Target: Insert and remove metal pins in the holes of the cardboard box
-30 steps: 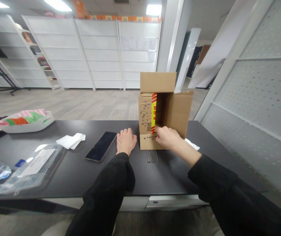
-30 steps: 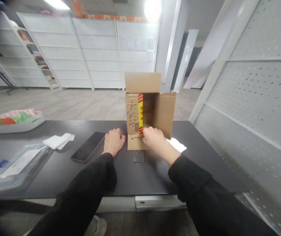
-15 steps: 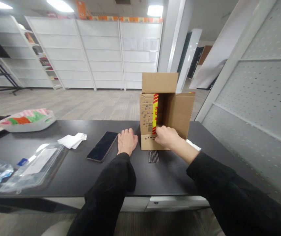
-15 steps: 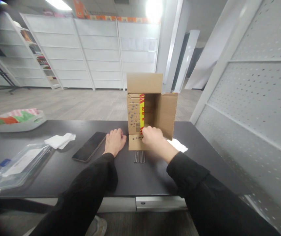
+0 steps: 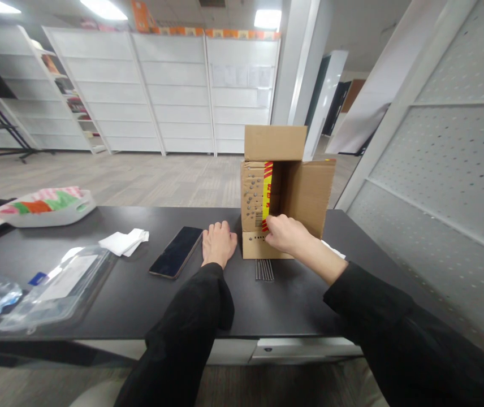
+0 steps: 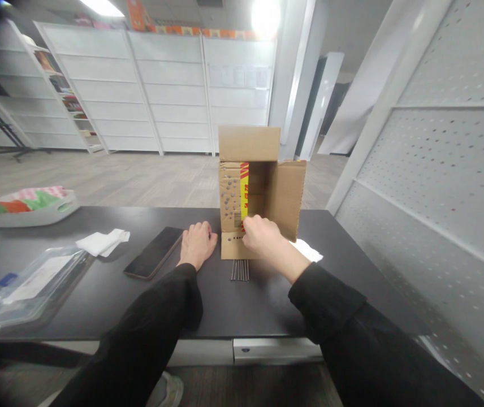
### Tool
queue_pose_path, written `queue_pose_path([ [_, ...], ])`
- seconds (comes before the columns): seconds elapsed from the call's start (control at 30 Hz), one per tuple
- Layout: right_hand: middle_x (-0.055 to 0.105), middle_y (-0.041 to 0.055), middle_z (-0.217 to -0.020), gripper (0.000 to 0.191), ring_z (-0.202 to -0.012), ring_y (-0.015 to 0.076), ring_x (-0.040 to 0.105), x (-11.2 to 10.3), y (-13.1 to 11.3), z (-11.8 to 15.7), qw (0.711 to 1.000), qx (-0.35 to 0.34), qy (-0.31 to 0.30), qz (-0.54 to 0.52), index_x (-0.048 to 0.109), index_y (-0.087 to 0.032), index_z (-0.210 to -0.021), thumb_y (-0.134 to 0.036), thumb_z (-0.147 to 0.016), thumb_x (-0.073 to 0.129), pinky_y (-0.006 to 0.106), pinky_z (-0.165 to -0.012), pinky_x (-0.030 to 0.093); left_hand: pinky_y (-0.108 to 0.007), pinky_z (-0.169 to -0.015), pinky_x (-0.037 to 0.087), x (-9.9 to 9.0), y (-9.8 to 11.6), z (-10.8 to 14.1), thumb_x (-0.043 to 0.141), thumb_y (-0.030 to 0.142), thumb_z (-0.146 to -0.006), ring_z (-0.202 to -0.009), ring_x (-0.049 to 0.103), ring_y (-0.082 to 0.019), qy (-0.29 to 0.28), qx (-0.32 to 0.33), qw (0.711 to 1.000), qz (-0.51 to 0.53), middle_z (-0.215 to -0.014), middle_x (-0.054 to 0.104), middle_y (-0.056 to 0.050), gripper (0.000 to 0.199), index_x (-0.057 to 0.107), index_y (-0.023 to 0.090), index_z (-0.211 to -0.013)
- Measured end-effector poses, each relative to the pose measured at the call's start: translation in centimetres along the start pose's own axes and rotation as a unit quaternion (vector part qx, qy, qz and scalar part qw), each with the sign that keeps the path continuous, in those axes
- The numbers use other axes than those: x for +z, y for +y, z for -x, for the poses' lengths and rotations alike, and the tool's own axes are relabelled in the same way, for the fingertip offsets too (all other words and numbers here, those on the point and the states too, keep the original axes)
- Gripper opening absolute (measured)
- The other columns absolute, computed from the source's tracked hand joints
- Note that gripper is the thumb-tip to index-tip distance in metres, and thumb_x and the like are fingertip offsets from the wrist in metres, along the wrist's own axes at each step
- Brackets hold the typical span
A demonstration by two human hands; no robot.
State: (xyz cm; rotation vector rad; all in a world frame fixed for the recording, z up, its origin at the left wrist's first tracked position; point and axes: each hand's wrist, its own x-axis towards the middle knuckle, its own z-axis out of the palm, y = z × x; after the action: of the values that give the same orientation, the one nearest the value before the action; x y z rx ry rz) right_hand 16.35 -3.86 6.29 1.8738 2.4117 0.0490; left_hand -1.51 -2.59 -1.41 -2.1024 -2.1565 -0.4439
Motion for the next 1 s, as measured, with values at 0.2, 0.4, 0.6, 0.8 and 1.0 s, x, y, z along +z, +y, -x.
queue_pose_path([
  [0.2, 0.067, 0.0186, -0.104, 0.031, -0.094, 0.0322, 0.068, 0.21, -0.17, 0.31, 0.999, -0.009, 0.032, 0.01, 0.061, -0.013, -0.112, -0.02, -0.086, 0.047, 0.04, -0.075, 0.052, -0.041, -0.088, 0.039, 0.31, -0.09, -0.05, 0.042, 0.027, -0.091, -0.107, 0.055, -0.027, 0.009, 0.002, 1.0, -0.006, -0.109, 0.065, -0.012, 0.019, 0.057, 0.018, -0.098],
  [0.4, 0.067, 0.0195, -0.105, 0.029, -0.096, 0.0322, 0.068, 0.62, 0.19, 0.29, 1.0, 0.003, 0.017, 0.012, 0.061, -0.013, -0.111, -0.018, -0.087, 0.045, 0.039, -0.075, 0.051, -0.04, -0.088, 0.039, 0.31, -0.08, -0.03, 0.042, 0.026, -0.091, -0.107, 0.056, -0.027, 0.01, 0.004, 1.0, -0.007, -0.108, 0.065, -0.012, 0.018, 0.057, 0.019, -0.097],
  [0.6, 0.066, 0.0167, -0.104, 0.026, -0.096, 0.0308, 0.068, 0.92, 0.54, 0.11, 1.0, 0.006, 0.008, 0.002, 0.06, -0.014, -0.108, -0.016, -0.087, 0.046, 0.037, -0.074, 0.05, -0.041, -0.088, 0.039, 0.36, -0.16, -0.06, 0.043, 0.027, -0.09, -0.107, 0.055, -0.028, 0.007, 0.004, 1.0, -0.001, -0.109, 0.065, -0.012, 0.018, 0.057, 0.019, -0.098],
  [0.8, 0.066, 0.0144, -0.105, 0.023, -0.094, 0.0276, 0.067, 0.84, 0.41, 0.29, 1.0, 0.004, 0.02, -0.014, 0.058, -0.015, -0.107, -0.015, -0.086, 0.048, 0.033, -0.071, 0.048, -0.04, -0.088, 0.039, -0.03, -0.05, 0.03, 0.042, 0.026, -0.091, -0.107, 0.056, -0.027, 0.006, 0.003, 1.0, -0.005, -0.108, 0.065, -0.012, 0.017, 0.056, 0.019, -0.096],
  [1.0, 0.066, 0.0127, -0.103, 0.023, -0.091, 0.0254, 0.065, 0.2, 0.43, 0.88, 0.998, 0.002, 0.048, -0.042, 0.059, -0.016, -0.103, -0.015, -0.083, 0.048, 0.031, -0.068, 0.045, -0.041, -0.088, 0.039, -0.27, 0.06, 0.1, 0.042, 0.026, -0.091, -0.107, 0.056, -0.028, 0.001, 0.003, 1.0, 0.001, -0.108, 0.064, -0.013, 0.018, 0.057, 0.018, -0.097],
])
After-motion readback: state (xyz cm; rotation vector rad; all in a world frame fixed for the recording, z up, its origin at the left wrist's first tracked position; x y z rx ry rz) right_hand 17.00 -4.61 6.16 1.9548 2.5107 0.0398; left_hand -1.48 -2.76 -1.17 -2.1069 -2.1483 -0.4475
